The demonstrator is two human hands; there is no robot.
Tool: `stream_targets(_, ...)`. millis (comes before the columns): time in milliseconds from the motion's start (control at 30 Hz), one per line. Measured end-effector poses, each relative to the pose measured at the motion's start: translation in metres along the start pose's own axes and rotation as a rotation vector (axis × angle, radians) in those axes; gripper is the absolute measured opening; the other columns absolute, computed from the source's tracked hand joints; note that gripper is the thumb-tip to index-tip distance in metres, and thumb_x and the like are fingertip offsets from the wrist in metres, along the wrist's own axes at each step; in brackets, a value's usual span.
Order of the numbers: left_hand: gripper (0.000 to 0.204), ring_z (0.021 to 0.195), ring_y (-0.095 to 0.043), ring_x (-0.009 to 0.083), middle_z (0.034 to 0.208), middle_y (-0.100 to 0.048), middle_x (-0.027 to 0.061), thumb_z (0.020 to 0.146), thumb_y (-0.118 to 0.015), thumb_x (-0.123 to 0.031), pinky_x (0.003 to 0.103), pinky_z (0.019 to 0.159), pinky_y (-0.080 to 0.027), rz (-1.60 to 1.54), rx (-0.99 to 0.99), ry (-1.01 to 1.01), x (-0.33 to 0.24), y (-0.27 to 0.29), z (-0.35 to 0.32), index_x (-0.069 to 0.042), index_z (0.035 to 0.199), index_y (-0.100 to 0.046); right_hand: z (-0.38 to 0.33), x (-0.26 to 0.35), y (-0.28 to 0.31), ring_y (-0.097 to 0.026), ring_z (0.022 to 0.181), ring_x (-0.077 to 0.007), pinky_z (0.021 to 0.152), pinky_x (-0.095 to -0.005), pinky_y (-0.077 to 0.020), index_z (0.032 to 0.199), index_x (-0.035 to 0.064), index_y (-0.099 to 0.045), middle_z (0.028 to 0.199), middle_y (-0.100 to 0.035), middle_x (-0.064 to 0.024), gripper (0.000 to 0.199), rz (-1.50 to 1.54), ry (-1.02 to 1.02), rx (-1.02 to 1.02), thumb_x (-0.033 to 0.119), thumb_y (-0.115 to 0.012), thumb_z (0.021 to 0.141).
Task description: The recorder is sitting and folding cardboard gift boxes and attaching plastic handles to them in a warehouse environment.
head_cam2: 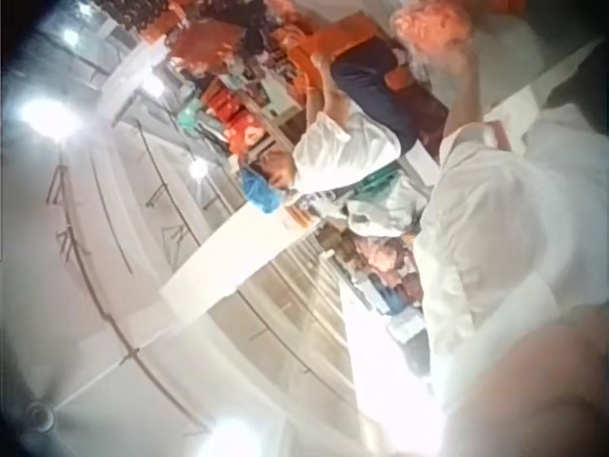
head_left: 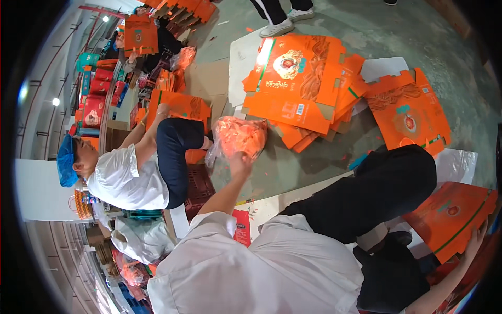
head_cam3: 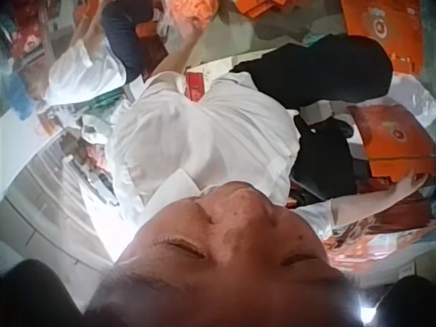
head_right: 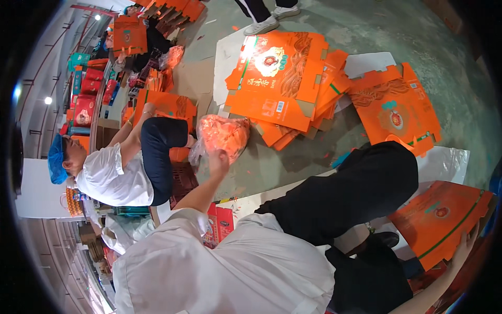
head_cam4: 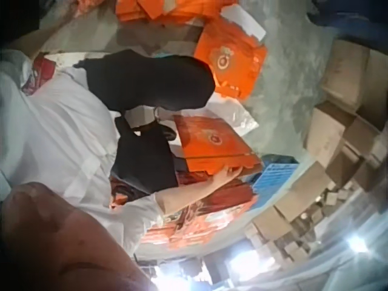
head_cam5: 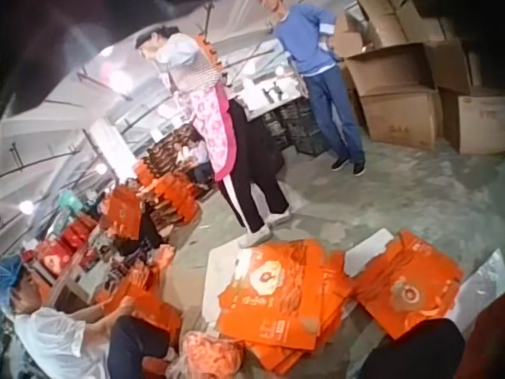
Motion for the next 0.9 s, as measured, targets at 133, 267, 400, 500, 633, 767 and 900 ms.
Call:
stream_targets(133,0.016,0.083,-0.065,0.0399,0.089,-0.070,0.0186,0.083,-0.056,-0.007,0.048,0.076,-0.051,0.219,-0.380,-0.102,0.082,0.050,0.043,-0.002,0.090,-0.068,-0.001,0.002,0.012,-0.039,0.139,-0.0265,0.112,-0.0377,-0.0336,0.154,0.0109,-0.032,0.155,-0.037,-0.0141,0.058,-0.048,0.063,-0.022,0.012,-0.048,0.098)
stream_targets(267,0.027,0.085,-0.069,0.0359,0.093,-0.072,0.0184,0.076,-0.060,-0.010,0.044,0.076,-0.053,-0.231,0.200,0.475,0.185,-0.026,0.080,-0.004,0.099,-0.074,-0.002,-0.011,0.005,-0.036,0.142,-0.0261,0.114,-0.0385,-0.0302,0.152,0.0095,-0.036,0.157,-0.034,-0.0106,0.056,0.057,0.030,-0.063,0.014,-0.047,0.098)
stream_targets(400,0.034,0.092,-0.070,0.0334,0.097,-0.072,0.0189,0.078,-0.062,-0.017,0.041,0.083,-0.055,0.102,0.505,0.134,0.140,-0.095,0.092,-0.006,0.108,-0.073,-0.002,-0.021,0.033,-0.034,0.143,-0.0256,0.114,-0.0386,-0.0296,0.153,0.0091,-0.035,0.158,-0.032,-0.0112,0.057,-0.071,0.104,-0.136,0.016,-0.047,0.098)
stream_targets(500,0.032,0.090,-0.071,0.0336,0.095,-0.073,0.0189,0.079,-0.068,-0.024,0.043,0.082,-0.055,-0.081,0.279,0.225,0.140,-0.099,0.097,-0.007,0.105,-0.074,-0.002,-0.020,0.032,-0.033,0.144,-0.0256,0.115,-0.0385,-0.0287,0.153,0.0089,-0.035,0.158,-0.031,-0.0114,0.056,-0.148,0.171,-0.134,0.018,-0.046,0.099)
stream_targets(633,0.038,0.089,-0.070,0.0356,0.098,-0.072,0.0208,0.078,-0.073,-0.034,0.046,0.080,-0.054,0.204,0.577,0.240,0.153,-0.120,0.093,-0.004,0.101,-0.073,-0.005,-0.013,0.004,-0.032,0.144,-0.0251,0.115,-0.0382,-0.0288,0.153,0.0086,-0.033,0.158,-0.031,-0.0115,0.056,0.071,0.114,-0.124,0.015,-0.048,0.099)
stream_targets(767,0.038,0.092,-0.070,0.0358,0.098,-0.072,0.0226,0.078,-0.071,-0.033,0.045,0.081,-0.054,0.112,0.487,0.366,0.115,-0.116,0.084,-0.002,0.098,-0.073,-0.018,0.003,0.017,-0.037,0.141,-0.0251,0.114,-0.0380,-0.0309,0.154,0.0097,-0.032,0.156,-0.034,-0.0124,0.059,0.079,0.166,-0.121,0.011,-0.049,0.097)
stream_targets(900,0.029,0.100,-0.069,0.0355,0.103,-0.070,0.0241,0.080,-0.064,-0.021,0.043,0.089,-0.052,0.127,0.178,0.339,0.155,-0.049,0.099,-0.002,0.099,-0.074,-0.004,-0.025,-0.006,-0.046,0.133,-0.0254,0.110,-0.0374,-0.0353,0.154,0.0128,-0.033,0.150,-0.043,-0.0138,0.058,0.262,0.075,-0.059,0.010,-0.048,0.097)
Point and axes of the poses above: each hand's wrist, its own z-axis towards the middle knuckle, its own y-axis out of the back of the hand, x = y × z, the point moved 9 cm from there along z, towards the middle knuckle
